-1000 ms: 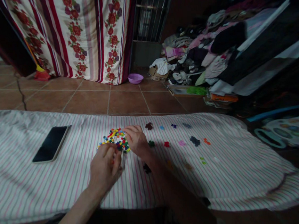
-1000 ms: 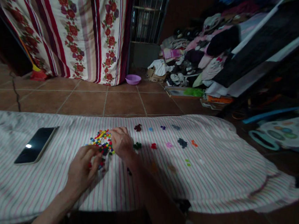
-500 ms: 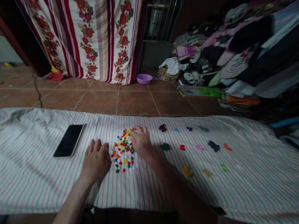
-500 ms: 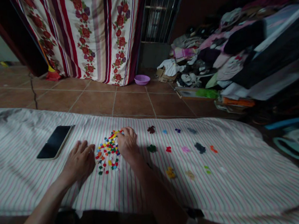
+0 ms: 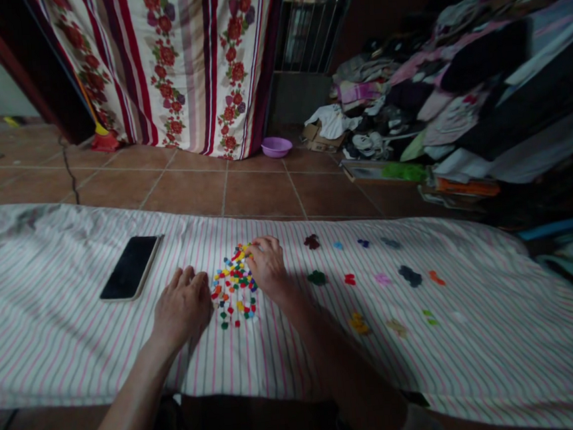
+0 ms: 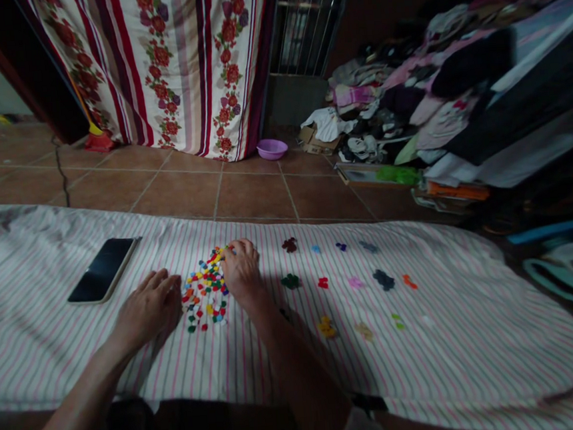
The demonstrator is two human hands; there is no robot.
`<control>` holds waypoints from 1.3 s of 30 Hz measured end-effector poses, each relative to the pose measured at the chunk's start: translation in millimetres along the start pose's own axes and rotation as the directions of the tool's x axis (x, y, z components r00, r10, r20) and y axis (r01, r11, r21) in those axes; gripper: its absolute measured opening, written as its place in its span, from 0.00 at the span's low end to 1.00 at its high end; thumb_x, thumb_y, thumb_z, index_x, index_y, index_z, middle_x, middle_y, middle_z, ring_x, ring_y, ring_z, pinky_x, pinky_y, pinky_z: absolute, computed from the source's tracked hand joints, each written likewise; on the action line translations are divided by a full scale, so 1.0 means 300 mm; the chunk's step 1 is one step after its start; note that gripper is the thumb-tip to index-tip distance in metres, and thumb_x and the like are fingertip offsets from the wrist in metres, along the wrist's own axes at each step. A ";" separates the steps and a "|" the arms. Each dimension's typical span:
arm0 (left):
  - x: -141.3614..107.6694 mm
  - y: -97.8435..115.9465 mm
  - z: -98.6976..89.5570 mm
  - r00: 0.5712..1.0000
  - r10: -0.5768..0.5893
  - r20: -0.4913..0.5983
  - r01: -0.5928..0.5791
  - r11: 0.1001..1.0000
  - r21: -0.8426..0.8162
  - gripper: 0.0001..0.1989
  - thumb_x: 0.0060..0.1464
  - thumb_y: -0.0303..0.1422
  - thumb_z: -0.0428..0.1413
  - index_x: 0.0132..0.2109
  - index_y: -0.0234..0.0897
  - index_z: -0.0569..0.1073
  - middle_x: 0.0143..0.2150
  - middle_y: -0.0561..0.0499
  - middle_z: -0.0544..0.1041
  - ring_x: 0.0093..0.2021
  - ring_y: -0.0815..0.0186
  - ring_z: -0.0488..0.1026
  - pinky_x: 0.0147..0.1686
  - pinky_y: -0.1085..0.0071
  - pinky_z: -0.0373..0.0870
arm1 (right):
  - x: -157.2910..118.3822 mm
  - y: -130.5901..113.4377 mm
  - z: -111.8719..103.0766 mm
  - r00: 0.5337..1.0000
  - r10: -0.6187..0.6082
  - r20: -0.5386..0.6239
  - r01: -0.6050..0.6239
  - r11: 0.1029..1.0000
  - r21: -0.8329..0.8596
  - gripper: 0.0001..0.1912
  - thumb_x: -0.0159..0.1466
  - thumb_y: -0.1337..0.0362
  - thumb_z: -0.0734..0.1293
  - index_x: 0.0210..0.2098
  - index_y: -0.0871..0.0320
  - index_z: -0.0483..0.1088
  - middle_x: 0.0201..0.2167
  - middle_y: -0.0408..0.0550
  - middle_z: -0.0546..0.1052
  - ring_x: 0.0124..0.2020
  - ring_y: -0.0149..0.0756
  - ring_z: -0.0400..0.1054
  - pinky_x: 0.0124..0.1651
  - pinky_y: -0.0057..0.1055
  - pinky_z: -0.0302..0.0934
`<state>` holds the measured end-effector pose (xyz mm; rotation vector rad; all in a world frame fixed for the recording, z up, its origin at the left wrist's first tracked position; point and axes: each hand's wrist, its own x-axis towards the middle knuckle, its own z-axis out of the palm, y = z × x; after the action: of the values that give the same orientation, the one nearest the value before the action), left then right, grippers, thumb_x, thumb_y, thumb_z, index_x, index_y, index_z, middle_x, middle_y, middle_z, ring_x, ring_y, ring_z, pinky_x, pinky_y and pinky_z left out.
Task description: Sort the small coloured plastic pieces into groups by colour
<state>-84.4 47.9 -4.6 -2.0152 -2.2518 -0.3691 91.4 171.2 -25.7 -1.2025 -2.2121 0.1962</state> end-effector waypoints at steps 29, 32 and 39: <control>0.024 -0.047 0.024 0.993 -0.012 -0.119 -0.004 0.991 -0.131 0.15 0.59 0.31 0.45 0.43 0.38 0.76 0.51 0.43 0.76 0.55 0.56 0.70 0.57 0.55 0.68 | 0.006 -0.001 -0.045 0.992 -0.120 0.038 0.112 0.979 0.170 0.09 0.62 0.71 0.62 0.36 0.54 0.73 0.39 0.46 0.78 0.46 0.40 0.66 0.52 0.36 0.58; 0.023 -0.047 0.060 0.982 0.005 -0.188 -0.028 0.992 -0.124 0.16 0.59 0.30 0.43 0.45 0.36 0.74 0.52 0.40 0.75 0.57 0.54 0.68 0.61 0.49 0.62 | 0.004 0.008 -0.079 0.993 -0.116 0.023 0.110 0.978 0.178 0.09 0.62 0.71 0.62 0.37 0.55 0.73 0.38 0.47 0.78 0.44 0.39 0.68 0.50 0.35 0.60; 0.008 -0.022 0.093 0.976 -0.030 -0.216 0.000 0.990 -0.138 0.16 0.60 0.31 0.43 0.49 0.37 0.71 0.57 0.39 0.71 0.66 0.48 0.57 0.60 0.45 0.60 | -0.015 0.071 -0.164 0.997 -0.078 -0.017 0.080 0.982 0.170 0.11 0.61 0.72 0.60 0.36 0.55 0.72 0.36 0.47 0.78 0.40 0.38 0.70 0.48 0.34 0.63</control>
<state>-88.7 56.6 -31.9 -1.9116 -2.1621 -0.7276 136.7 172.2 3.5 -1.0187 -2.1808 0.3397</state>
